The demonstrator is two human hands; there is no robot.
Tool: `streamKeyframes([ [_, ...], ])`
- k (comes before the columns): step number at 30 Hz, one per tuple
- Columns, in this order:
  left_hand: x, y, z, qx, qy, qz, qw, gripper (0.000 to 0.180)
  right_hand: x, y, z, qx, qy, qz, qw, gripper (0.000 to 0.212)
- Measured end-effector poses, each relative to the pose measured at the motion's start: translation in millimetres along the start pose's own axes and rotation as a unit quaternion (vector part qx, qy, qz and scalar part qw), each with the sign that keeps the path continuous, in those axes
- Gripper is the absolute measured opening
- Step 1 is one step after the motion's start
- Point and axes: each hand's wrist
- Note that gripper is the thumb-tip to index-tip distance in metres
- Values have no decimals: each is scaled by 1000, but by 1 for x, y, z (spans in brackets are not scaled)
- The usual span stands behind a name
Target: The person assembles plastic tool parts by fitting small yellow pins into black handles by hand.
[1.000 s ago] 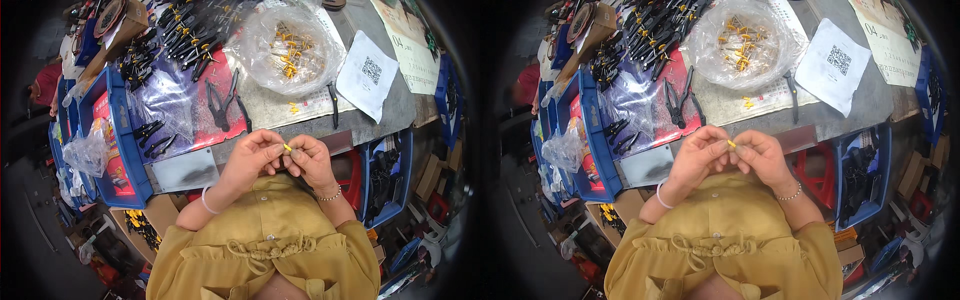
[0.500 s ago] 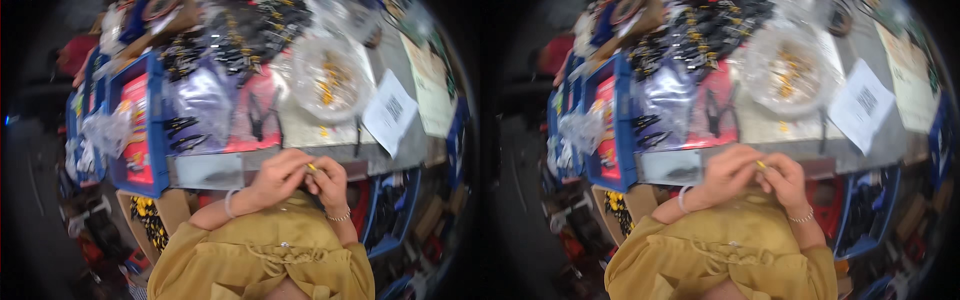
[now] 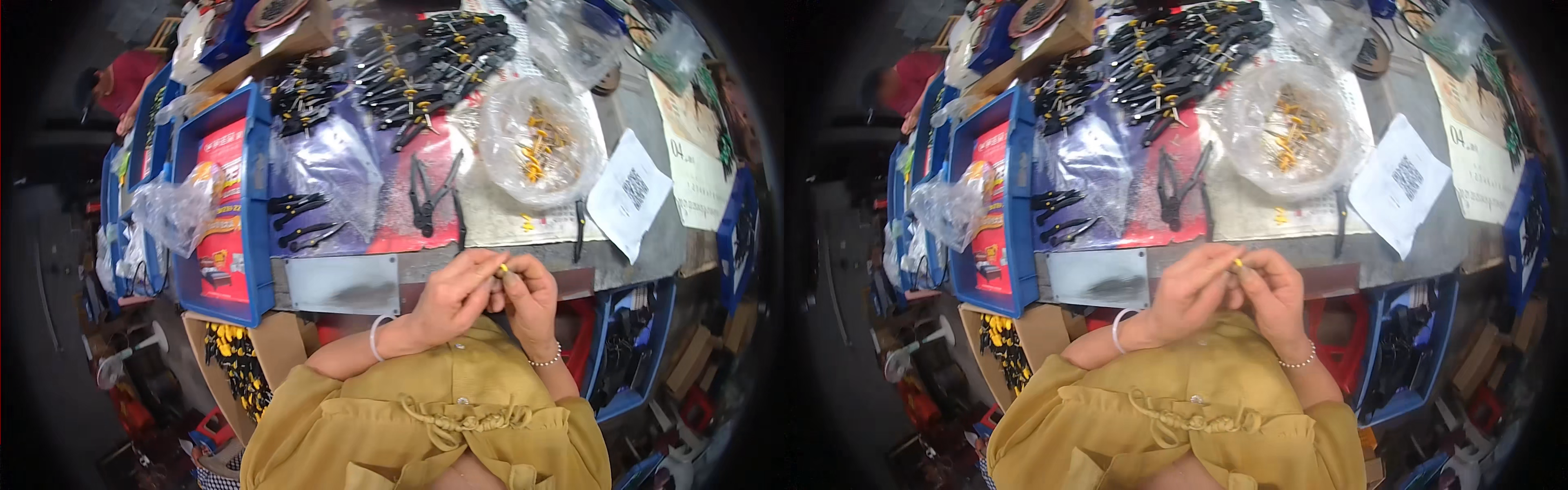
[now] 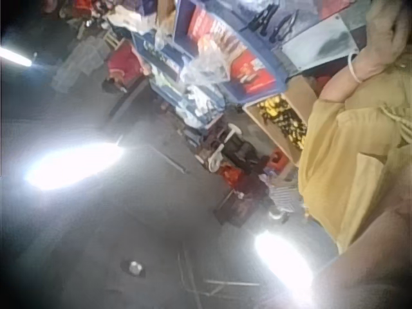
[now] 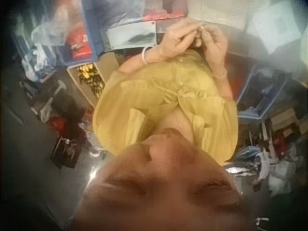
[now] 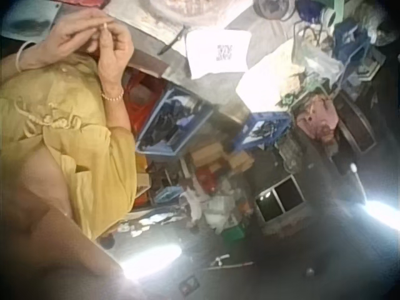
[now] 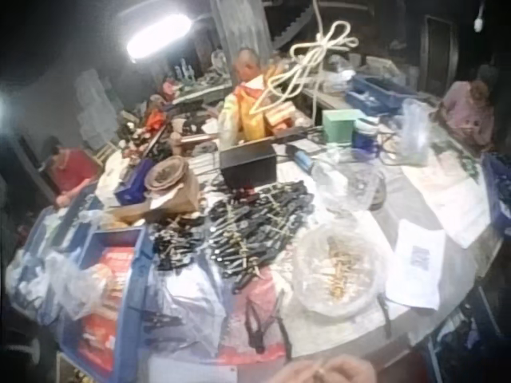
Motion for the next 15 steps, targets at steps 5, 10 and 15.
streamKeyframes([
  [5, -3, 3, -1, 21, -3, 22, 1000, 31, 1, 1, 1, 7, 12, 0, 1000, 7],
  [10, -3, 4, -2, 13, -30, 14, 999, 31, 2, 4, 1, 12, -14, -9, 1000, 10],
  [15, -3, 7, -1, 13, -66, -28, 997, 34, 9, 6, 1, 44, -75, -90, 992, 15],
])
Point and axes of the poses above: each hand's wrist, its own z-axis towards the middle knuckle, its own y-axis out of the palm, x = y × z, and after that the axes turned 7 degrees about z, right-handed
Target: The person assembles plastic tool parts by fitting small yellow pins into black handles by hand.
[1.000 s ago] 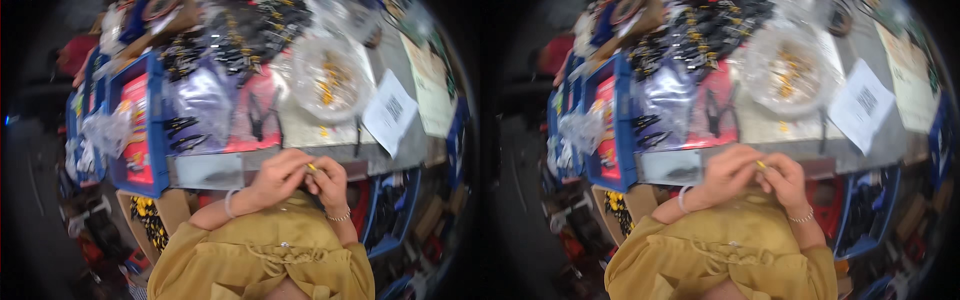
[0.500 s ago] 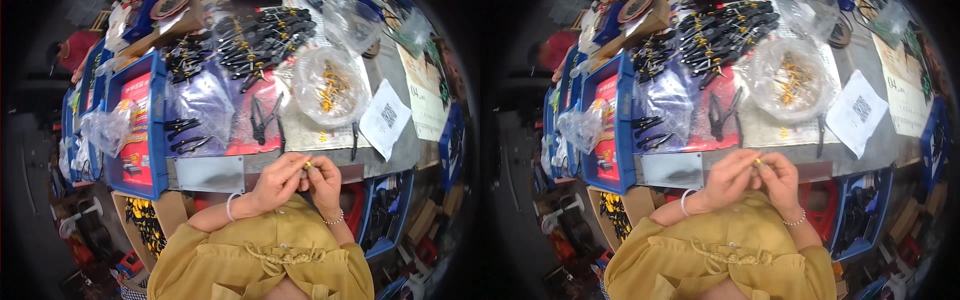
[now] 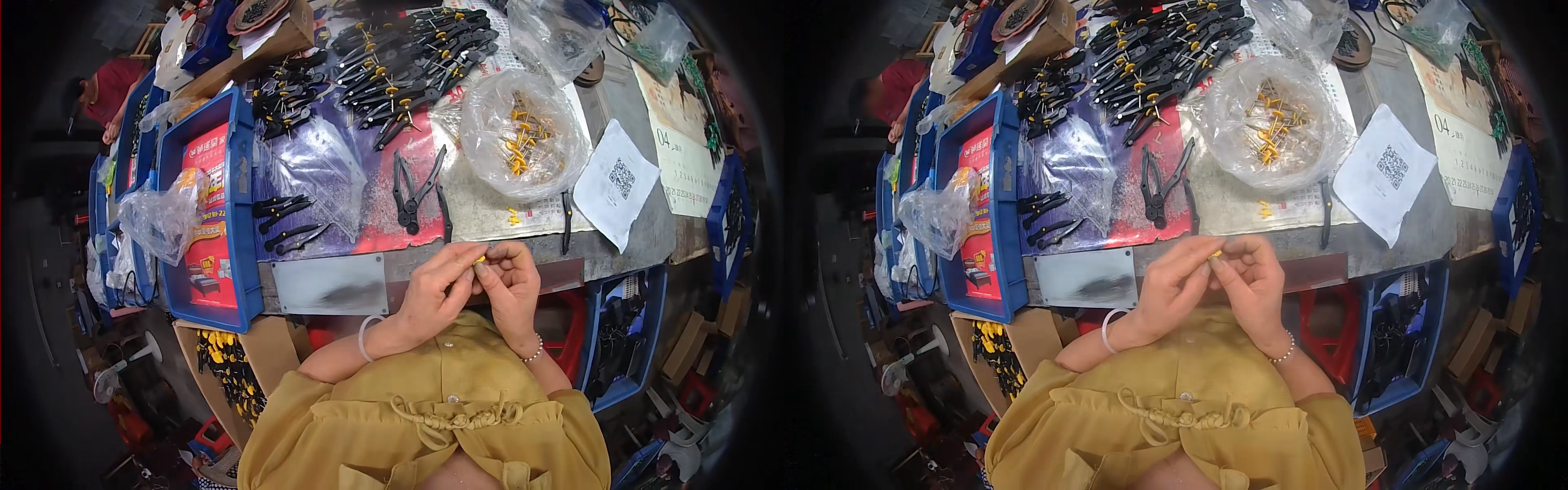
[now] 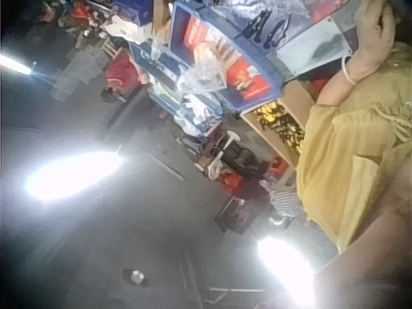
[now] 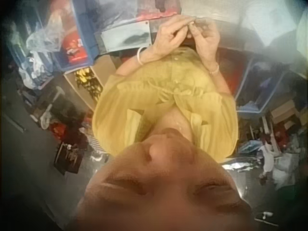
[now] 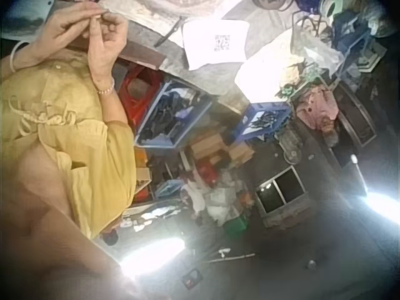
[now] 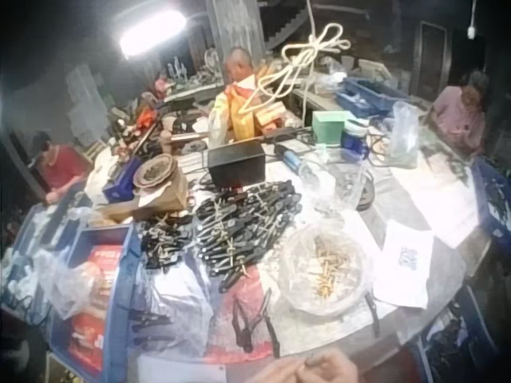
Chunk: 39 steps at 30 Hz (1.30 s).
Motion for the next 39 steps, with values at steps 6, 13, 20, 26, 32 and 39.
streamKeyframes([
  [6, -6, 2, -2, -7, -8, 16, 1000, 44, 9, 1, 4, 41, -65, -108, 991, 20],
  [13, -9, 4, -3, -11, -13, 31, 999, 52, 16, -4, 18, 27, -249, -370, 895, 19],
  [20, -14, 7, -7, -40, -57, -16, 997, 61, 15, -9, 21, -4, -247, -412, 877, 17],
  [26, -17, 13, -8, -39, -82, -90, 992, 62, 15, -11, 25, -11, -255, -418, 872, 17],
  [32, -14, 15, -6, -53, -104, -100, 988, 61, 14, -15, 26, -14, -215, -382, 899, 14],
  [39, -9, 9, 2, -49, -129, -221, 965, 57, 7, -24, 35, 11, 44, 121, 992, 7],
])
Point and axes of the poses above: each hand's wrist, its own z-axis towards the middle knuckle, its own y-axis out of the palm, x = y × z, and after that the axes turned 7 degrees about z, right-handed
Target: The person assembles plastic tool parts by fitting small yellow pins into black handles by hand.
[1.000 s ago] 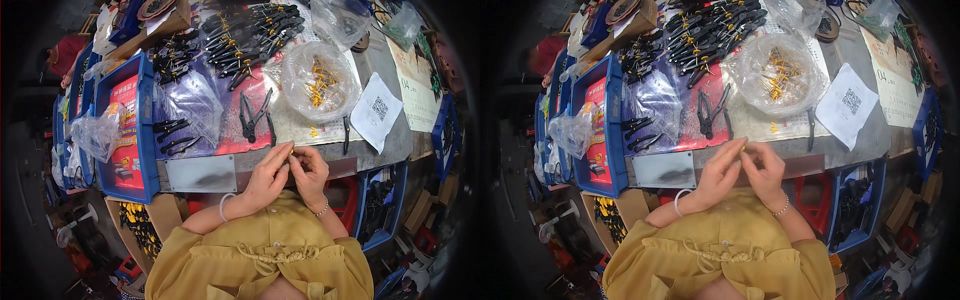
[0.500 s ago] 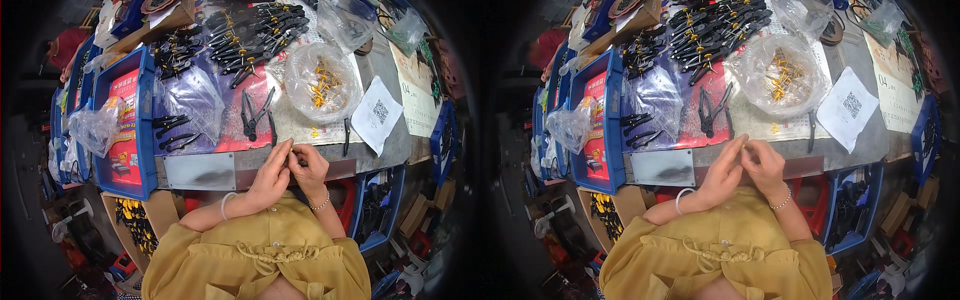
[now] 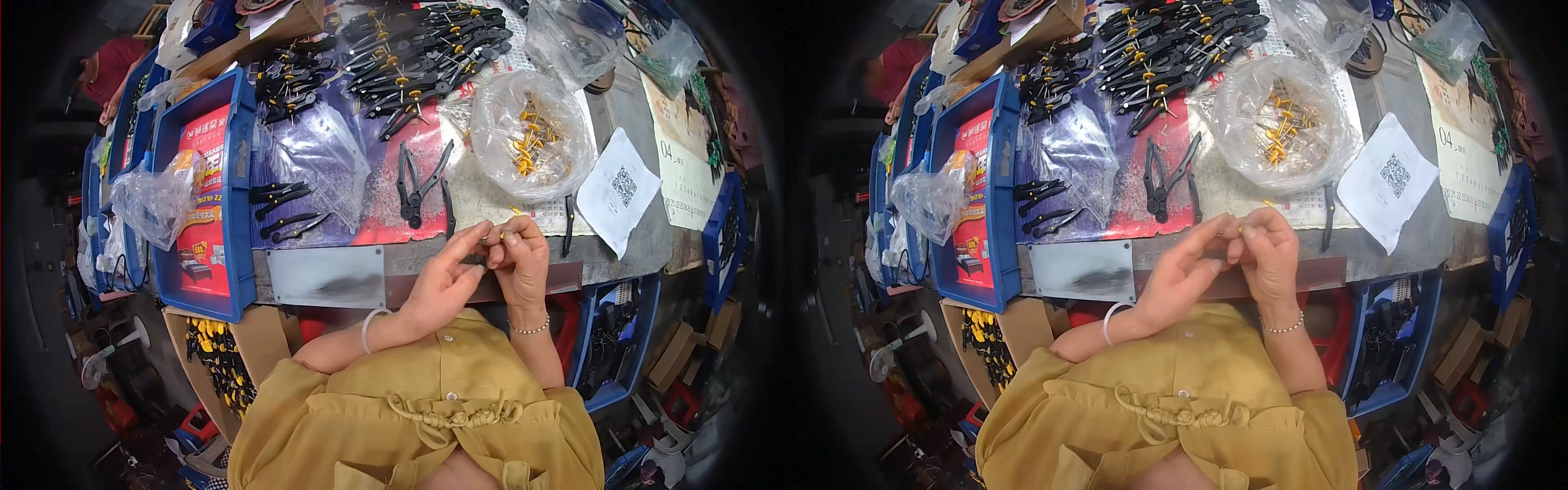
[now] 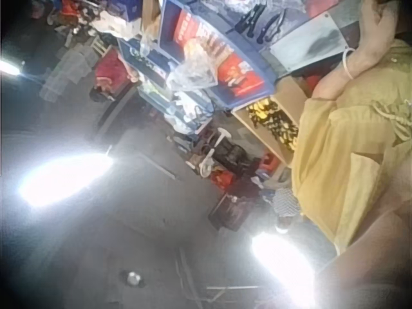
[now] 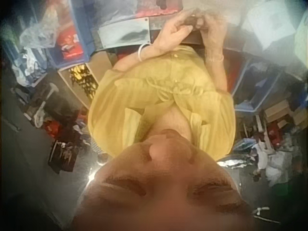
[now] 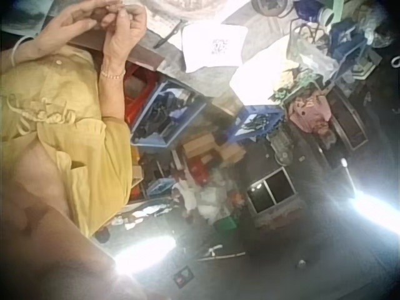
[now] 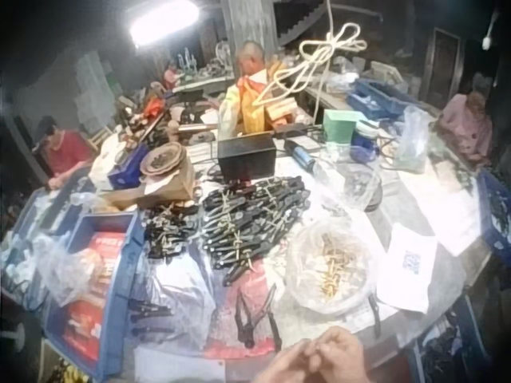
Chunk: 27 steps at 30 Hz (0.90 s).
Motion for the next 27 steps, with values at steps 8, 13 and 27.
streamKeyframes([
  [8, -5, -10, -1, -1, -11, -109, 994, 44, 2, -6, -3, -68, 60, 126, 988, 15],
  [13, -5, -12, -2, 4, 1, -100, 995, 42, 6, -4, -7, -103, 17, 93, 990, 19],
  [27, 0, -50, -1, 126, -4, 91, 988, 30, -1, 5, -17, -65, -41, -142, 987, 17],
])
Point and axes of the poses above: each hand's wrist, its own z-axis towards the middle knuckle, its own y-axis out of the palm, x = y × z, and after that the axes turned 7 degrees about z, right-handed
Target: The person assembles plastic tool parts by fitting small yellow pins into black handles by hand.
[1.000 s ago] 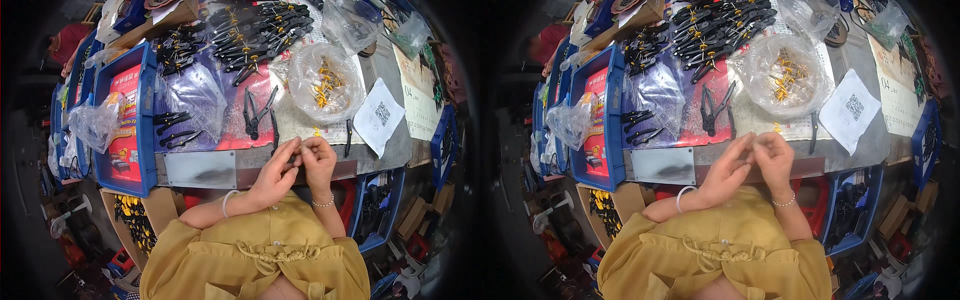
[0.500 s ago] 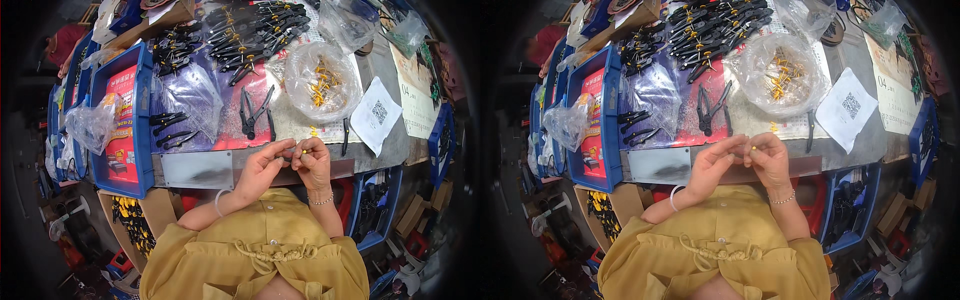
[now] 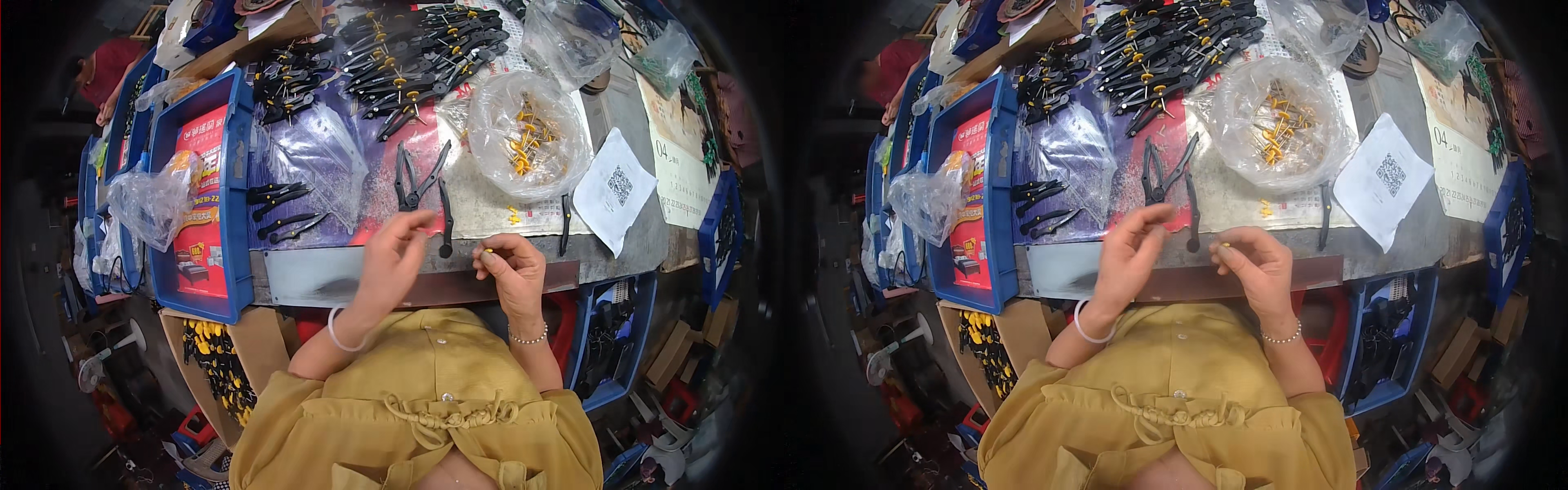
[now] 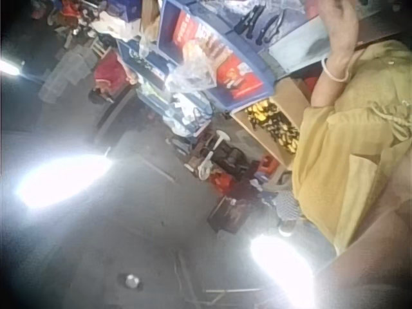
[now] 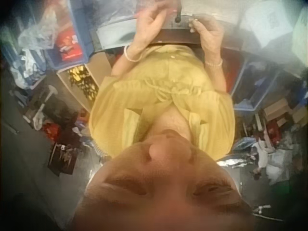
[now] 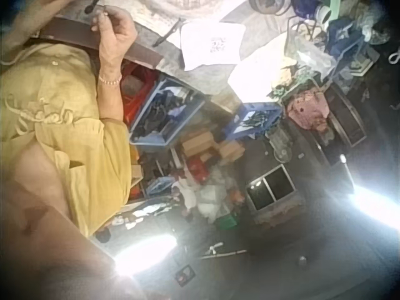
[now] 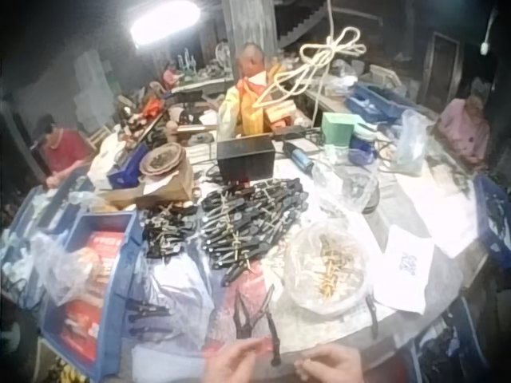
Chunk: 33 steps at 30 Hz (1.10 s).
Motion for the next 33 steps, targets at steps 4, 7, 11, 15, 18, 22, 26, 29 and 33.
streamKeyframes([
  [4, 9, -11, 16, 87, 77, 249, 961, 29, 1, 0, 0, 28, 60, 29, 997, 12],
  [7, 7, -7, 36, 123, 222, 401, 880, 31, 5, 0, -1, 41, 85, 66, 993, 12],
  [11, 7, 10, 60, 130, 218, 529, 810, 33, 5, 4, -2, 63, 92, 83, 990, 12],
  [15, 8, 15, 70, 112, 192, 630, 744, 27, 10, 3, -2, 83, 46, 58, 994, 9],
  [18, 4, 14, 73, 147, 220, 602, 753, 27, 9, -4, -3, 58, 78, 111, 989, 9],
  [22, 1, -2, 65, 141, 237, 503, 819, 33, 5, -1, 0, 49, 113, 194, 973, 9],
  [26, 15, -18, 40, -49, -36, -13, 998, 32, 5, -1, 1, 37, 140, 232, 962, 9],
  [29, 13, -25, 24, -107, -135, -310, 935, 31, 7, 1, 2, 28, 148, 229, 962, 10],
  [33, 10, -17, 3, -89, -136, -301, 940, 31, 6, 6, 1, 32, 162, 213, 963, 11],
])
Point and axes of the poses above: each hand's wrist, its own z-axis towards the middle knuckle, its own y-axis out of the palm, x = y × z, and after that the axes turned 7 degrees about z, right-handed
